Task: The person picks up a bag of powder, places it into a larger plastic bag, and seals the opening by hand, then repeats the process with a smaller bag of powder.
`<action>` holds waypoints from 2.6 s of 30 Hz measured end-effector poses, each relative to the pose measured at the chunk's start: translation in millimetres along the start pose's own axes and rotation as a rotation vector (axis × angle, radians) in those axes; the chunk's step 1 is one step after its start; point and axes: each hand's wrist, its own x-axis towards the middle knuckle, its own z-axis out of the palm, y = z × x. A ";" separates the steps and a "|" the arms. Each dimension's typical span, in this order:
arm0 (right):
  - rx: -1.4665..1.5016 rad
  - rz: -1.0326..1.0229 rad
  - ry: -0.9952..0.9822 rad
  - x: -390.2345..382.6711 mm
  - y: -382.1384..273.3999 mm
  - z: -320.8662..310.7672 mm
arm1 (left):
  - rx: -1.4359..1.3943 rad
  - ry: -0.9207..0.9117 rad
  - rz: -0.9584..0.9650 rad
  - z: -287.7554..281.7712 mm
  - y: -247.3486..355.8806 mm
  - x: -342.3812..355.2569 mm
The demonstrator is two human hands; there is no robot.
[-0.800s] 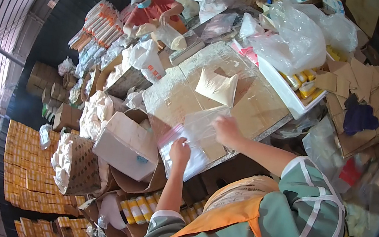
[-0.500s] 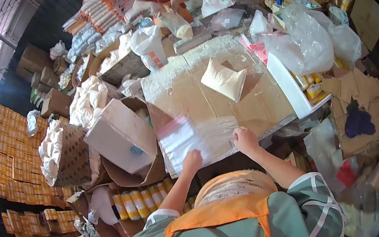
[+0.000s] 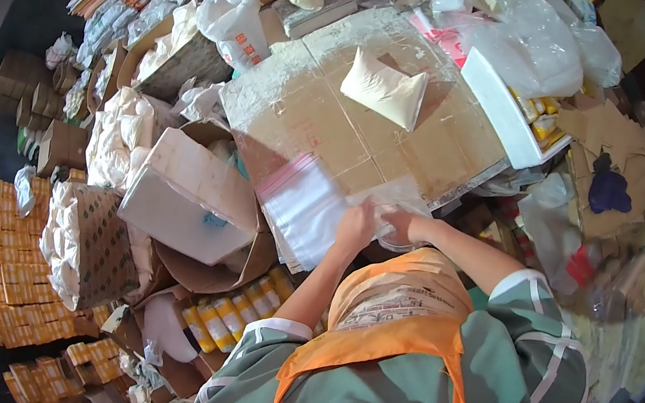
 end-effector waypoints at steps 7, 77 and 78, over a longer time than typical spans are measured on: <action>0.127 0.006 0.563 122.3 89.7 -69.2 | -0.034 0.046 -0.035 20.2 54.4 35.2; 1.562 0.394 0.445 102.0 224.8 27.4 | -0.097 0.592 -0.379 84.3 -144.7 191.8; 1.541 0.384 0.425 102.9 224.2 30.1 | 0.050 0.492 -0.262 81.2 -150.0 195.4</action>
